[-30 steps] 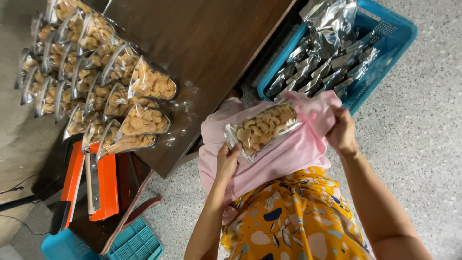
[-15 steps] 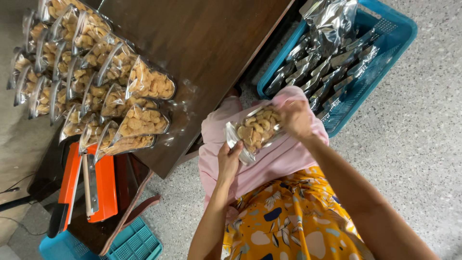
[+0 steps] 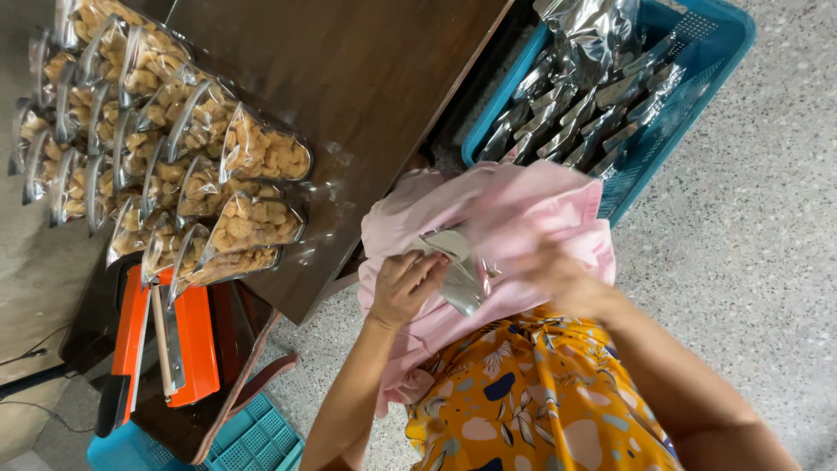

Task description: The person sits on the floor and repeatedly picks up small, clear plastic bags filled with snacks. They fold the top of each bag and place it into a blue plastic basket. The person uses a pink cloth on their lap to wipe the bags before placing them in the basket.

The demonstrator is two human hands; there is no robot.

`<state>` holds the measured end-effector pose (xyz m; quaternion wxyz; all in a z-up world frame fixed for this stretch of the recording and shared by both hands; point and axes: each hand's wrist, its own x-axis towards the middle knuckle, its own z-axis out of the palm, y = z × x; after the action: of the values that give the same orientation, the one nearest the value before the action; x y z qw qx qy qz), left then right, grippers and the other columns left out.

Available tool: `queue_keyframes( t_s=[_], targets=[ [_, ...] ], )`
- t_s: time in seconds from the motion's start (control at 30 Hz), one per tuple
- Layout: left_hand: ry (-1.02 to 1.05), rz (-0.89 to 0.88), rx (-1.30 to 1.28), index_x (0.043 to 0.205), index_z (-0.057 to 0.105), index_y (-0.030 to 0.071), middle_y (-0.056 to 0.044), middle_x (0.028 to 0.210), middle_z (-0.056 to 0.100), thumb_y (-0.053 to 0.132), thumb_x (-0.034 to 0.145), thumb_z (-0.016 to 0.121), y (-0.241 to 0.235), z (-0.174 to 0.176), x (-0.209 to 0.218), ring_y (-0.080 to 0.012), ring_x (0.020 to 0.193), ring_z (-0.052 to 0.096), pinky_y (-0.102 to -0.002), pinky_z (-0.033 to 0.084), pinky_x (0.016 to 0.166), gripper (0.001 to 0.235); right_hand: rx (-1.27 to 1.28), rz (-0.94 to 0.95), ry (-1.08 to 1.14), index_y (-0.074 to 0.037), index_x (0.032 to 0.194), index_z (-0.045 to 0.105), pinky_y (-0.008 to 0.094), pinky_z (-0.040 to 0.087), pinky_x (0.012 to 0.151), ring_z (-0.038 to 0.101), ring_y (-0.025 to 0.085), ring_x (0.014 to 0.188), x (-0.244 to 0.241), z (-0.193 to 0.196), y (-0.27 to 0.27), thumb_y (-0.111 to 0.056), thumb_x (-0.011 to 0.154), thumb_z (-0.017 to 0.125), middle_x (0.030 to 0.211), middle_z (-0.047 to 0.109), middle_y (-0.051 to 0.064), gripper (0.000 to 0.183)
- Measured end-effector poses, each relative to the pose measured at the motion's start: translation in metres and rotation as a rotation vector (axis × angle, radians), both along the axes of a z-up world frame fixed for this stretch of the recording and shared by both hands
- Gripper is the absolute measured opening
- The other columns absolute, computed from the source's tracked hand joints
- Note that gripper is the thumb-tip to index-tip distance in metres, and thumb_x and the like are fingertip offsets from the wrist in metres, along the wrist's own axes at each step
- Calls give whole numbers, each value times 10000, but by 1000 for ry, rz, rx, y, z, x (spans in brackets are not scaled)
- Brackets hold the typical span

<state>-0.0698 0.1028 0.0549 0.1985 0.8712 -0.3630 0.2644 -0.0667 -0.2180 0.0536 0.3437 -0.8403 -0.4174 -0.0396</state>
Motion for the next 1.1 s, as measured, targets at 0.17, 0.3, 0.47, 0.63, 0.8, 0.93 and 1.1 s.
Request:
queue_keyframes(
  t_s=[0.17, 0.3, 0.47, 0.63, 0.8, 0.93, 1.1],
  targets=[
    [100, 52, 48, 978, 742, 102, -15, 1077, 651, 124, 865, 798, 5, -8, -24, -214, 1058, 659, -321, 581, 787, 128, -100, -22, 100, -110, 955, 737, 433, 504, 911, 638, 224, 858, 19, -36, 98, -282, 1082, 664, 961, 708, 72, 227],
    [97, 62, -57, 1025, 768, 52, -34, 1152, 689, 66, 891, 790, 1, -8, -27, -225, 1117, 667, -298, 603, 902, 137, -114, -394, -49, -262, 822, 640, 387, 516, 802, 670, 294, 908, 46, -65, 66, -476, 856, 687, 983, 730, 45, 221],
    [147, 78, -144, 1050, 729, 35, -70, 1167, 687, 12, 898, 792, 1, -13, -25, -270, 1166, 675, -310, 602, 906, 166, 406, -672, 1001, -77, 1032, 657, 361, 564, 637, 698, 266, 794, 74, -70, 13, -431, 945, 518, 970, 734, 131, 390],
    [180, 79, -203, 1149, 723, 39, -80, 1198, 679, 30, 862, 779, 0, -20, -25, -304, 1186, 666, -365, 591, 935, 293, 501, -170, 554, 49, 1143, 684, 364, 594, 599, 700, 245, 732, 35, -56, 2, -365, 975, 489, 921, 722, 172, 487],
    [186, 100, -131, 1010, 702, 11, -79, 1146, 661, 27, 862, 780, 2, -22, -30, -322, 1203, 674, -381, 599, 958, 169, 65, 3, -28, -12, 913, 736, 487, 529, 962, 680, 290, 969, 10, -43, 96, -267, 992, 592, 965, 739, 135, 303],
    [170, 93, -178, 999, 728, -16, -89, 1199, 678, -2, 905, 773, -2, -16, -28, -316, 1201, 676, -344, 586, 954, 105, 22, -173, 123, -89, 871, 780, 496, 557, 979, 662, 366, 1058, 50, -66, 78, -338, 1047, 610, 964, 685, 112, 349],
    [61, 6, -274, 1062, 663, -23, -123, 1219, 668, -70, 893, 770, -12, 32, -5, -338, 1227, 660, -378, 591, 981, 205, 148, -774, 1351, -134, 1557, 387, 621, 588, 887, 649, 503, 1059, 76, -82, 16, -436, 1061, 419, 1264, 638, 273, 581]
  ],
)
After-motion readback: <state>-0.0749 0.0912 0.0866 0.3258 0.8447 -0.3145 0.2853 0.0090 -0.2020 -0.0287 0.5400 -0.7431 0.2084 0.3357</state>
